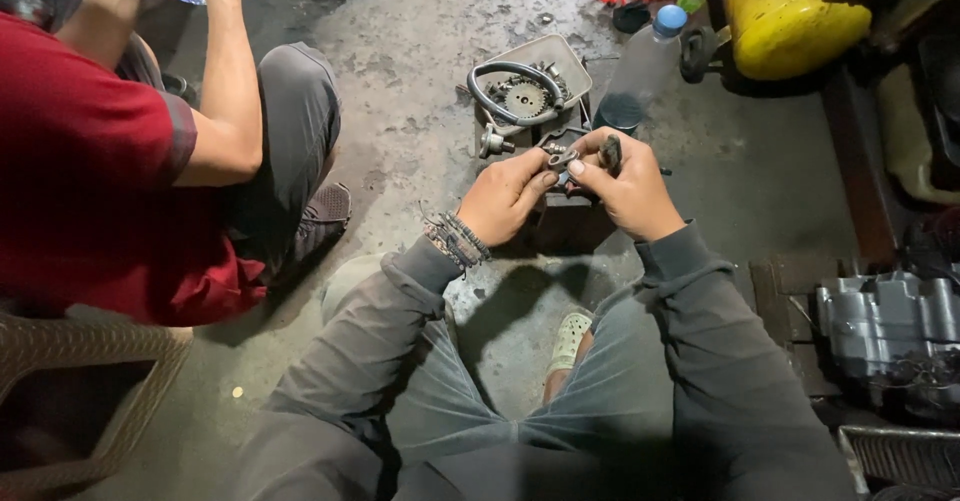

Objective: Disassembling and cleaning a motorcycle carburetor (fuel-air mixer) on a workshop floor using cleaning fluid.

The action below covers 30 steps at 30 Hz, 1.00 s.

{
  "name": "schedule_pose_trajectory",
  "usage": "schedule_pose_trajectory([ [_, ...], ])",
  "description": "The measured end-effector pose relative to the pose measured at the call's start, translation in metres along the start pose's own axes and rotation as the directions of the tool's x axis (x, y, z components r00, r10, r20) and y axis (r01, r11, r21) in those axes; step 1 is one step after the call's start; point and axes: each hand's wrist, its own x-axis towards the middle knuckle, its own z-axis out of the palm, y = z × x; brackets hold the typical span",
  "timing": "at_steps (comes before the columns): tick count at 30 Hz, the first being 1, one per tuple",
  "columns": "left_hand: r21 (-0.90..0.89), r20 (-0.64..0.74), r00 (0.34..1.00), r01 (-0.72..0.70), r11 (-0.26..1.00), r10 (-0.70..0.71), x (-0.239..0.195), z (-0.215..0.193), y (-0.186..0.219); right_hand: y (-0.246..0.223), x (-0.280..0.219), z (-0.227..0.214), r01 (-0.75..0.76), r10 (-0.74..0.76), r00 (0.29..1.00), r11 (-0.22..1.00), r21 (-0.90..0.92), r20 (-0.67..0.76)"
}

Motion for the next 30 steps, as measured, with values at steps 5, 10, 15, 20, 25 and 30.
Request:
schedule_pose_trajectory([
  [5,0.176,0.038,0.998,-0.048,0.983,0.042,0.000,-0.001,-0.015,-0.038,-0.010,0.002,0.032,-0.027,0.999,0.994,-0.102,0.044],
  [10,0.307,0.047,0.994,-0.111,0.945,0.101,-0.001,-0.006,-0.014,-0.045,-0.013,0.003,0.078,-0.067,0.996,0.976,-0.206,0.057],
  [15,0.391,0.065,0.988,-0.154,0.907,0.139,-0.003,-0.002,-0.022,-0.026,-0.009,-0.002,0.170,-0.161,0.985,0.944,-0.284,0.053],
  [20,0.380,0.052,0.987,-0.158,0.911,0.149,-0.002,0.000,-0.023,-0.027,-0.009,0.003,0.069,-0.063,0.997,0.982,-0.177,0.037],
  [25,0.391,0.071,0.984,-0.177,0.903,0.162,-0.001,0.001,-0.028,-0.021,-0.010,0.006,0.030,-0.028,1.000,0.990,-0.135,0.012],
  [30,0.479,0.066,0.978,-0.207,0.853,0.200,0.001,0.003,-0.031,-0.020,-0.007,0.003,0.017,-0.016,1.000,0.994,-0.105,0.006],
])
